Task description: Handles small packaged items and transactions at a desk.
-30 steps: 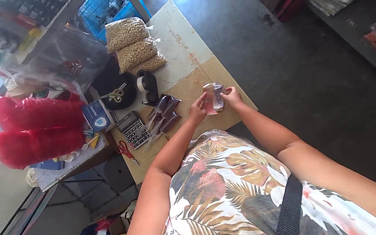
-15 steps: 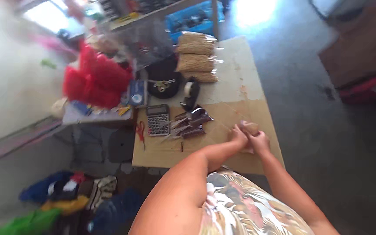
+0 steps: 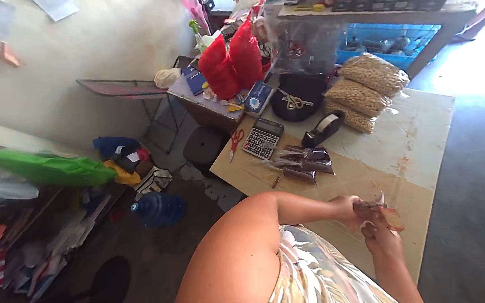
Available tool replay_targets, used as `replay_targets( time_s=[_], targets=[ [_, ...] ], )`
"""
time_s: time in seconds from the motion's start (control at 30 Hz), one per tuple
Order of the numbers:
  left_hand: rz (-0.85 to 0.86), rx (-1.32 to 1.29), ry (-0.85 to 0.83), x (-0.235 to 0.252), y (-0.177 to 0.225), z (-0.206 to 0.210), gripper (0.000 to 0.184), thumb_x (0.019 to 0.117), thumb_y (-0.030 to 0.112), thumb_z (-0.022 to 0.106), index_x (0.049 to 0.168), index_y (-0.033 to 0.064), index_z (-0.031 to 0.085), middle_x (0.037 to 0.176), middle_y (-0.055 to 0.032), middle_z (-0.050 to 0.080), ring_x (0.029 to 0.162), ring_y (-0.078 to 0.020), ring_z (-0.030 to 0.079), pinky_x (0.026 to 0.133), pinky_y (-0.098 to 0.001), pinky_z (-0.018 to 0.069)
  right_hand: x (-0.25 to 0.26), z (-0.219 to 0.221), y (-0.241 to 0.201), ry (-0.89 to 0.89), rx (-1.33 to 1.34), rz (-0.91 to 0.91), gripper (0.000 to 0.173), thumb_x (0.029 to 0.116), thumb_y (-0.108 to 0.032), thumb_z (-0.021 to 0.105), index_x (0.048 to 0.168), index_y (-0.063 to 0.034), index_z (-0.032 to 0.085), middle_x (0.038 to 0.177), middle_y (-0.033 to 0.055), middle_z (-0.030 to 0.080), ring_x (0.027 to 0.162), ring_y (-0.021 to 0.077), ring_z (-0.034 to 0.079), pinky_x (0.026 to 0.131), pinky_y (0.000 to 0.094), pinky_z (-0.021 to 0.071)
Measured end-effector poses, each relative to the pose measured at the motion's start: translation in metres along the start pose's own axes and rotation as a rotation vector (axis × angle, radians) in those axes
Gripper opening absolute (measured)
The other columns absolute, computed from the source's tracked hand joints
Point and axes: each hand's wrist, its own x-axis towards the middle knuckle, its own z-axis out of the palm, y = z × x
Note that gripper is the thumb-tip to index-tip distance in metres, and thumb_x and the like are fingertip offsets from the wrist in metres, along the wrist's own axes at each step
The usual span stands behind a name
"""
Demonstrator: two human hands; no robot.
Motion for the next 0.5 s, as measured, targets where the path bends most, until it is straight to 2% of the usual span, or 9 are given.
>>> replay_targets(
  time_s=[0.07,0.17,0.2,0.23,0.27,0.3,0.37,0.43,0.5],
  targets=[
    [0.036,0.005,0.025,-0.022,0.003,-0.011,0.041,0.1025,-0.001,0.056,0.142,-0.0100,0.051,0.135,-0.0312,0.061,0.127,-0.0406,0.061,0.111,-0.0536,0.0450,-0.005,0.017,-0.007,-0.069,-0.006,-0.012,0.014,0.1079,-0.010,0.045,0.099,-0.0143,0.055,0.062,-0.0101,0.056,0.040,-0.0042,0.035,0.037,0.0122,0.0292],
    [0.060,-0.155,0.058,-0.059,0.005,-0.039,0.035,0.1034,-0.004,0.052,0.137,-0.0105,0.052,0.122,-0.0279,0.065,0.105,-0.0310,0.069,0.096,-0.0463,0.0554,-0.013,0.031,-0.010,-0.351,-0.224,0.056,0.014,0.1070,-0.017,0.041,0.102,-0.0189,0.054,0.062,-0.0121,0.053,0.041,-0.0053,0.033,0.038,0.0115,0.0290],
    [0.067,-0.177,0.048,-0.074,0.004,-0.050,0.033,0.1032,-0.005,0.053,0.135,-0.0108,0.052,0.117,-0.0263,0.066,0.096,-0.0267,0.070,0.089,-0.0423,0.0581,-0.017,0.037,-0.008,-0.454,-0.303,0.070,0.014,0.1026,-0.016,0.041,0.102,-0.0196,0.055,0.061,-0.0135,0.053,0.041,-0.0056,0.033,0.040,0.0114,0.0300],
    [0.079,-0.140,0.028,-0.089,0.002,-0.063,0.031,0.1018,-0.006,0.054,0.132,-0.0120,0.054,0.114,-0.0258,0.066,0.095,-0.0251,0.070,0.088,-0.0404,0.0579,-0.025,0.048,-0.003,-0.527,-0.372,0.063,0.014,0.0966,-0.015,0.044,0.101,-0.0192,0.057,0.061,-0.0143,0.052,0.043,-0.0054,0.035,0.042,0.0122,0.0314],
    [0.098,-0.051,0.002,-0.105,-0.003,-0.076,0.032,0.0996,-0.006,0.058,0.130,-0.0132,0.057,0.118,-0.0275,0.066,0.103,-0.0283,0.069,0.095,-0.0427,0.0547,-0.036,0.061,0.003,-0.577,-0.420,0.031,0.015,0.0940,-0.013,0.048,0.104,-0.0169,0.059,0.064,-0.0137,0.055,0.046,-0.0046,0.039,0.045,0.0134,0.0346],
    [0.120,0.045,-0.023,-0.120,-0.011,-0.088,0.033,0.0973,-0.006,0.061,0.130,-0.0135,0.059,0.122,-0.0292,0.066,0.112,-0.0328,0.066,0.103,-0.0463,0.0501,-0.049,0.075,0.009,-0.598,-0.451,-0.013,0.020,0.0923,-0.013,0.052,0.110,-0.0129,0.060,0.072,-0.0112,0.061,0.053,-0.0031,0.047,0.050,0.0156,0.0403],
    [0.092,0.139,-0.053,-0.151,-0.025,-0.105,0.036,0.0974,-0.001,0.063,0.131,-0.0127,0.059,0.127,-0.0298,0.064,0.122,-0.0356,0.063,0.110,-0.0489,0.0456,-0.076,0.106,0.021,-0.604,-0.409,-0.062,0.036,0.0993,-0.014,0.055,0.133,-0.0029,0.058,0.100,0.0015,0.070,0.077,0.0063,0.063,0.066,0.0248,0.0528],
    [0.030,0.096,-0.019,-0.179,-0.048,-0.119,0.035,0.0989,0.002,0.063,0.131,-0.0112,0.059,0.124,-0.0276,0.066,0.117,-0.0318,0.065,0.107,-0.0467,0.0488,-0.097,0.138,0.039,-0.547,-0.254,-0.089,0.033,0.1045,-0.013,0.051,0.134,0.0005,0.056,0.104,0.0073,0.072,0.084,0.0128,0.069,0.072,0.0320,0.0590],
    [0.005,-0.008,0.040,-0.207,-0.076,-0.134,0.032,0.0983,0.002,0.062,0.128,-0.0101,0.061,0.116,-0.0236,0.068,0.106,-0.0250,0.068,0.100,-0.0427,0.0535,-0.116,0.165,0.060,-0.524,-0.127,-0.107,0.029,0.1047,-0.009,0.049,0.130,0.0011,0.058,0.101,0.0075,0.074,0.082,0.0136,0.071,0.071,0.0327,0.0600]
  ],
)
